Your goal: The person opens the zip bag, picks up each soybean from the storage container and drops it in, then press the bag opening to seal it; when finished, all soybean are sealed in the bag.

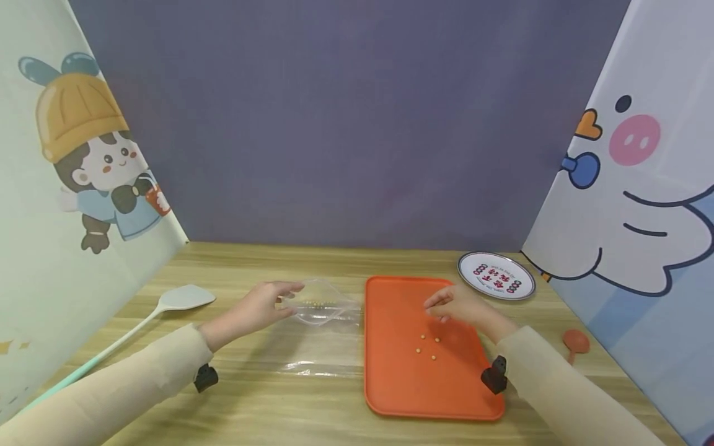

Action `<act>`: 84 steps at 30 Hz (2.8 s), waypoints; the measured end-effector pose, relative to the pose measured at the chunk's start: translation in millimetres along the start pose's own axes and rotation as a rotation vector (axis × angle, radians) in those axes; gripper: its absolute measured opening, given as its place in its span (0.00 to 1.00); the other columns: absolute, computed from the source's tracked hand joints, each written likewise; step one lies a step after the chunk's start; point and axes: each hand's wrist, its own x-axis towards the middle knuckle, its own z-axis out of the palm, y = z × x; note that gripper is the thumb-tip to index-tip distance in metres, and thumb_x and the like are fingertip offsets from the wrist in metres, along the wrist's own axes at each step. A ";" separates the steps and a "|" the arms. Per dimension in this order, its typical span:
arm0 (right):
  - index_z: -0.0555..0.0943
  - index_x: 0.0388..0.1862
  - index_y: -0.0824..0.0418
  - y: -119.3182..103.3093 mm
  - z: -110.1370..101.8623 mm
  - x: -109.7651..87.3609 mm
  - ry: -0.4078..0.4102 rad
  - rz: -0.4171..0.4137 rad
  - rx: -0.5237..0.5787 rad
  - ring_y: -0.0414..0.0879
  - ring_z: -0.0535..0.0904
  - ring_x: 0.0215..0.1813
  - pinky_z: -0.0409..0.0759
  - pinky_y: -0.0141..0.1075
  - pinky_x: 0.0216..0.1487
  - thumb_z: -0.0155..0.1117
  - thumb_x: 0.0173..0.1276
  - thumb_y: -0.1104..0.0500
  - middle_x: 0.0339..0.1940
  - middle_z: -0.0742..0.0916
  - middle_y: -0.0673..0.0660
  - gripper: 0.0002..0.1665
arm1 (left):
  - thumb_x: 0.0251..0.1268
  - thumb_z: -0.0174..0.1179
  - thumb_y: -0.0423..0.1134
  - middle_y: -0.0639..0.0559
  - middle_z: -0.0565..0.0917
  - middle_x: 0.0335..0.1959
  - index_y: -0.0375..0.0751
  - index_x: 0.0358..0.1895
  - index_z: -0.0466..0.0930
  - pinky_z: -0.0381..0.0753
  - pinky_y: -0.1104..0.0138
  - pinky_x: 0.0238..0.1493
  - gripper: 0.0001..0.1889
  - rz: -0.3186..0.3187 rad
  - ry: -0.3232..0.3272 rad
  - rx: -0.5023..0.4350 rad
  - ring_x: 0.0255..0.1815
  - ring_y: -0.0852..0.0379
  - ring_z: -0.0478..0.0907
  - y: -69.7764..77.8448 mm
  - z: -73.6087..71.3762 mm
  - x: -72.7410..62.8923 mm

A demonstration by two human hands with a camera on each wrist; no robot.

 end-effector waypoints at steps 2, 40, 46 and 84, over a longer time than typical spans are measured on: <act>0.79 0.50 0.74 5.3 -0.8 -5.1 -0.012 0.002 0.013 0.44 0.80 0.34 0.83 0.38 0.39 0.67 0.64 0.59 0.41 0.89 0.57 0.22 | 0.57 0.68 0.32 0.40 0.79 0.60 0.34 0.61 0.75 0.83 0.55 0.56 0.27 0.009 0.003 0.003 0.54 0.45 0.81 -0.1 0.7 0.1; 0.80 0.41 0.78 27.4 12.0 -10.0 -0.040 -0.014 0.048 0.41 0.81 0.29 0.84 0.34 0.30 0.66 0.62 0.67 0.30 0.88 0.56 0.13 | 0.55 0.69 0.33 0.42 0.82 0.57 0.37 0.61 0.75 0.84 0.56 0.54 0.27 -0.004 0.002 0.009 0.53 0.47 0.81 -1.7 4.2 -0.2; 0.77 0.49 0.80 8.4 7.5 -1.0 -0.021 -0.023 0.114 0.41 0.83 0.33 0.86 0.35 0.38 0.66 0.64 0.63 0.36 0.89 0.58 0.21 | 0.55 0.68 0.32 0.41 0.81 0.58 0.36 0.61 0.75 0.84 0.56 0.54 0.27 -0.011 -0.001 0.002 0.53 0.46 0.81 -0.5 4.3 -0.3; 0.86 0.39 0.64 -123.9 94.4 68.2 -0.022 -0.198 0.058 0.47 0.84 0.32 0.86 0.49 0.40 0.67 0.63 0.65 0.35 0.89 0.59 0.06 | 0.56 0.68 0.32 0.40 0.82 0.57 0.34 0.61 0.75 0.83 0.55 0.56 0.27 0.040 -0.010 -0.005 0.52 0.45 0.82 2.8 4.6 5.1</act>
